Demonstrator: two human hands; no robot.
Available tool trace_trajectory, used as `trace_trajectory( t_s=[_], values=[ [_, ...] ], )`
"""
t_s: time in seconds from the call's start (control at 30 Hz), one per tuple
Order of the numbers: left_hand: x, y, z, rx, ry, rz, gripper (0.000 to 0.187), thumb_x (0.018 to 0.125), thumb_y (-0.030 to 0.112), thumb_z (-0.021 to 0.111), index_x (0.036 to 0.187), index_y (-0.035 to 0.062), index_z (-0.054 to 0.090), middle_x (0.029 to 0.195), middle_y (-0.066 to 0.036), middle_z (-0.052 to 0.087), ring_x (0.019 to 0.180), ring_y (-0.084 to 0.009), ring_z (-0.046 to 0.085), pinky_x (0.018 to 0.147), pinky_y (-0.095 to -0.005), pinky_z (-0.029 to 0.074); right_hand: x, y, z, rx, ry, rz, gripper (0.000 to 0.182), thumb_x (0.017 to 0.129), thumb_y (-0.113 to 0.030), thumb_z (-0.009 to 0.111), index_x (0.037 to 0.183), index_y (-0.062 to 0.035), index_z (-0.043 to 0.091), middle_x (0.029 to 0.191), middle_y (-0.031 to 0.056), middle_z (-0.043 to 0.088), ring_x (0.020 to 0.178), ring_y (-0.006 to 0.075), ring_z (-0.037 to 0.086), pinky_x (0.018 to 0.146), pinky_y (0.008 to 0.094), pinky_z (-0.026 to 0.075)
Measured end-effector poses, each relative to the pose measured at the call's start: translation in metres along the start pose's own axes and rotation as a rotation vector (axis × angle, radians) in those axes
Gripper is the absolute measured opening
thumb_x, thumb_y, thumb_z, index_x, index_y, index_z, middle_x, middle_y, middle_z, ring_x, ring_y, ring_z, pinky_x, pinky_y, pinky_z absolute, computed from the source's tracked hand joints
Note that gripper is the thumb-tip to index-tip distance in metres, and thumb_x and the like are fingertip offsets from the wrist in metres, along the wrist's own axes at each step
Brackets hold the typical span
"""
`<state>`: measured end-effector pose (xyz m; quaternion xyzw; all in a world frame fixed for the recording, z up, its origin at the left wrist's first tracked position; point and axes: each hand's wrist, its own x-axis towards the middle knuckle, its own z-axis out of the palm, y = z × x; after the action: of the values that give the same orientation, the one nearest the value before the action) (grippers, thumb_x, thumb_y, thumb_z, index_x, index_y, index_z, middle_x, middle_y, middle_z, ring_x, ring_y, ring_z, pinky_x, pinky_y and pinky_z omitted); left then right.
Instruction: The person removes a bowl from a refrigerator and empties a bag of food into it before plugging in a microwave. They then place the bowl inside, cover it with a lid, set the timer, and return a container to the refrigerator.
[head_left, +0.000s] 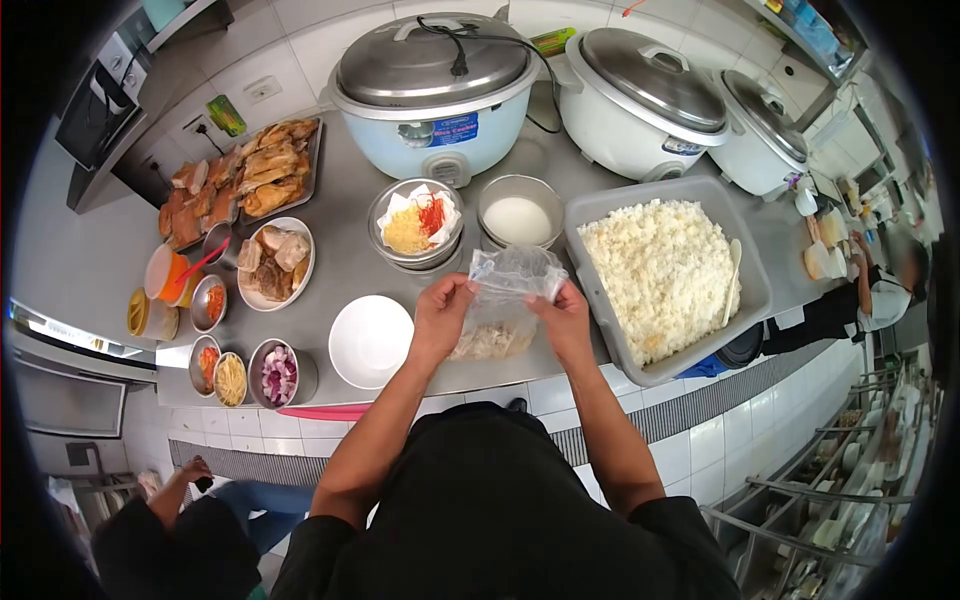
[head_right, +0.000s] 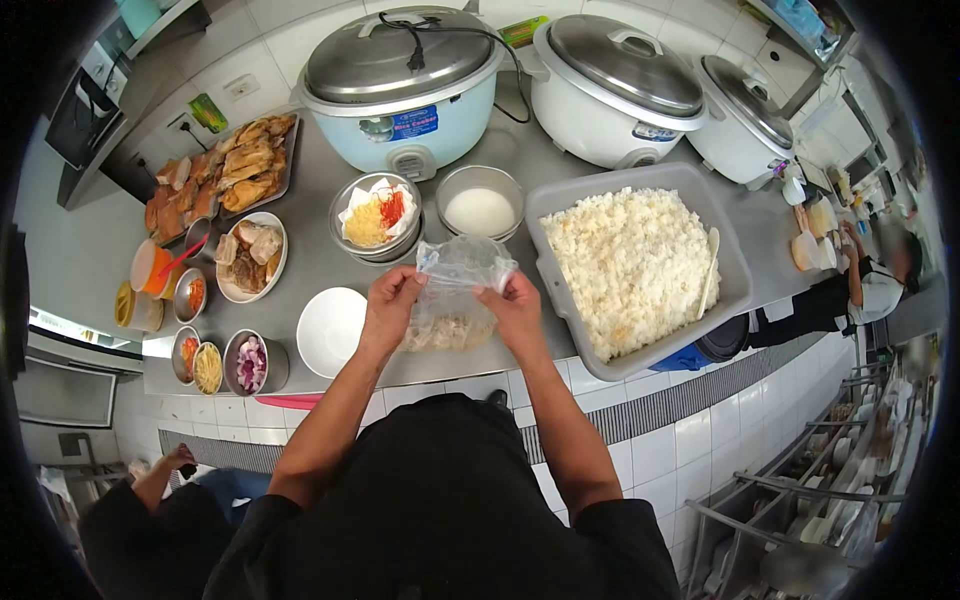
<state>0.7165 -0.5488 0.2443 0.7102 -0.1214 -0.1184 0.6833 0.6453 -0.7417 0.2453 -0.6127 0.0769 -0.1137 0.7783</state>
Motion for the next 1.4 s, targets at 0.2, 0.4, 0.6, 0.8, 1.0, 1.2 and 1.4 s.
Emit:
trace_trajectory(
  t_s=[0.2,0.4,0.6,0.8,1.0,1.2,1.4],
  values=[
    [-0.008,0.007,0.015,-0.074,-0.075,0.148,0.009,0.09,0.004,0.065,0.098,0.0017,0.062,0.087,-0.001,0.061,0.082,-0.009,0.057,0.077,-0.0251,0.047,0.001,0.015,0.013,-0.557,-0.208,-0.118,0.035,0.082,-0.02,0.075,0.109,-0.0002,0.062,0.093,0.0075,0.069,0.09,0.0226,0.065,0.084,0.0361,0.049],
    [-0.063,0.041,0.009,0.261,0.128,0.291,0.011,0.087,0.004,0.067,0.097,0.001,0.063,0.093,-0.008,0.063,0.087,-0.0152,0.061,0.079,-0.028,0.049,0.016,0.018,0.013,-0.86,-0.231,-0.247,0.018,0.09,-0.013,0.062,0.098,0.0012,0.068,0.082,0.0062,0.069,0.084,0.0169,0.065,0.078,0.033,0.05],
    [-0.112,-0.015,-0.047,-0.037,-0.457,-0.356,0.04,0.093,0.024,0.065,0.125,0.0015,0.06,0.117,-0.009,0.065,0.098,-0.0157,0.062,0.086,-0.0308,0.05,0.013,-0.096,0.092,-0.381,-0.307,-0.157,0.015,0.094,-0.015,0.06,0.093,-0.0026,0.069,0.08,-0.0008,0.065,0.071,0.0058,0.055,0.065,0.0238,0.044],
    [-0.104,-0.043,-0.06,-0.805,-0.1,-0.093,0.071,0.096,0.04,0.057,0.151,0.01,0.026,0.147,-0.009,0.042,0.132,-0.0252,0.045,0.108,-0.0426,0.04,-0.002,-0.153,0.188,-0.267,-0.515,-0.159,0.017,0.095,-0.015,0.059,0.093,-0.0014,0.067,0.083,0.0012,0.067,0.077,0.0088,0.06,0.072,0.0269,0.048],
    [-0.103,0.022,-0.14,-1.134,0.093,0.248,0.092,0.086,0.067,0.056,0.152,0.0103,0.022,0.152,-0.013,0.036,0.136,-0.0296,0.041,0.111,-0.0503,0.037,-0.001,-0.132,0.231,-0.15,-0.412,-0.172,0.025,0.096,-0.027,0.062,0.096,-0.0021,0.066,0.082,0.0001,0.064,0.076,0.0066,0.058,0.068,0.0249,0.048],
    [-0.083,0.052,-0.205,-0.464,0.4,-0.04,0.041,0.093,0.021,0.065,0.126,-0.0007,0.057,0.107,-0.01,0.069,0.093,-0.0209,0.069,0.08,-0.0325,0.057,0.006,-0.029,0.213,-0.126,-0.284,0.026,0.033,0.093,-0.031,0.065,0.104,0.0003,0.065,0.09,0.0024,0.065,0.083,0.0098,0.06,0.071,0.0265,0.049],
    [-0.063,0.048,-0.194,0.663,0.338,-0.107,0.039,0.078,0.031,0.076,0.11,0.0085,0.069,0.086,-0.013,0.072,0.084,-0.0276,0.07,0.079,-0.0394,0.055,0.026,0.046,0.182,-0.737,-0.279,-0.437,0.052,0.087,-0.035,0.069,0.123,0.0002,0.061,0.104,0.0111,0.069,0.086,0.0186,0.063,0.078,0.034,0.051]
  ],
)
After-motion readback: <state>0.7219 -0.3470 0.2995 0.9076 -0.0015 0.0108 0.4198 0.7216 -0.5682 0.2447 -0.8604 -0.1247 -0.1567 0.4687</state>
